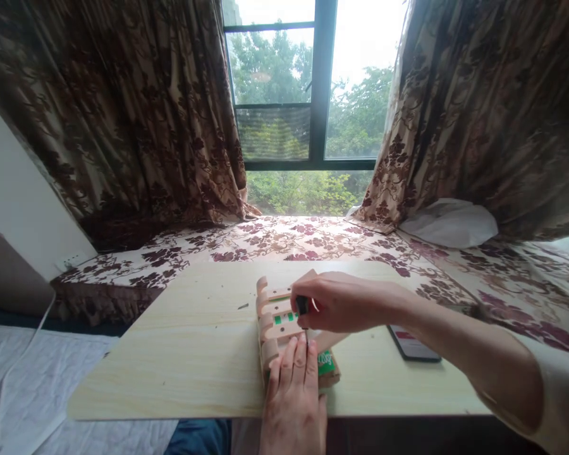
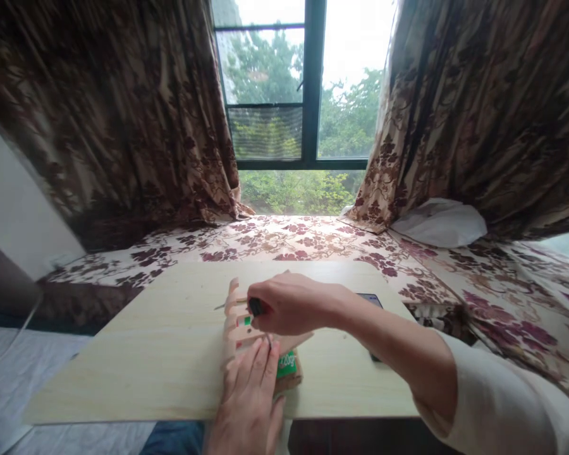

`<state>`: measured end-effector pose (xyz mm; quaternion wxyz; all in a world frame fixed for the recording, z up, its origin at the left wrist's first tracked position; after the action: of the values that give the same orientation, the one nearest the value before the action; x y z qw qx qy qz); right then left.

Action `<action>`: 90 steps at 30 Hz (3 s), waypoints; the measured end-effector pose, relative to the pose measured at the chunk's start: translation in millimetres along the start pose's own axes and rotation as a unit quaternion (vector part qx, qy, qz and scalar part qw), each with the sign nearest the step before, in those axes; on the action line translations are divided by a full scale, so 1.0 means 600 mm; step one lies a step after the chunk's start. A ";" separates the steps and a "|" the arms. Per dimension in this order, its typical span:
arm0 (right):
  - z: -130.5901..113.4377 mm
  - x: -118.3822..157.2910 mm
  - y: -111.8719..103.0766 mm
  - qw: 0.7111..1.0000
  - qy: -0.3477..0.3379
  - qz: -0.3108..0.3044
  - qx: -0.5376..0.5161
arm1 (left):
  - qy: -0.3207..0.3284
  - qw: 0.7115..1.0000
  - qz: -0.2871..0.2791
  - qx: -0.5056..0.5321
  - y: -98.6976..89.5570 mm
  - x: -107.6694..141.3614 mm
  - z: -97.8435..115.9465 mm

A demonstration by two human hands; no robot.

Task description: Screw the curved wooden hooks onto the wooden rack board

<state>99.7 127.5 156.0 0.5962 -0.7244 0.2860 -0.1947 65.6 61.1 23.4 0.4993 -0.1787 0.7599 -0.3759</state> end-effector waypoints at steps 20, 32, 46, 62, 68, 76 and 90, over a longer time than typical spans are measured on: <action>0.023 0.005 0.002 0.981 0.109 0.153 0.037 | -0.063 0.994 -0.019 0.082 0.001 -0.012 -0.005; 0.017 0.009 -0.007 0.988 0.104 0.112 0.025 | -0.070 0.992 -0.027 0.099 0.002 -0.016 -0.005; 0.048 0.001 -0.002 0.986 0.120 0.115 0.025 | -0.076 0.989 -0.037 0.117 -0.005 -0.018 -0.004; 0.052 0.000 -0.005 0.982 0.121 0.138 0.049 | -0.076 0.986 -0.074 0.129 0.008 -0.018 -0.002; 0.052 0.000 -0.005 0.983 0.118 0.129 0.062 | -0.072 0.987 -0.074 0.125 0.008 -0.019 -0.003; 0.034 -0.003 -0.002 0.984 0.124 0.091 0.086 | -0.071 0.987 -0.081 0.122 0.012 -0.018 -0.002; 0.021 -0.010 0.000 0.989 0.107 0.038 0.094 | -0.068 0.987 -0.087 0.114 0.009 -0.019 0.000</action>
<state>103.0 140.9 154.0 0.6344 -0.6291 0.3557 -0.2743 71.4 71.8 26.7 0.5325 -0.2109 0.6580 -0.4889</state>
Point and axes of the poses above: each hand's wrist, its own x-axis away from the middle knuckle, its own y-axis out of the palm, z = x × y, the point moved 10 cm from there along -x, towards the middle knuckle, and after that the axes turned 4 degrees about -y, right-handed, at the moved point
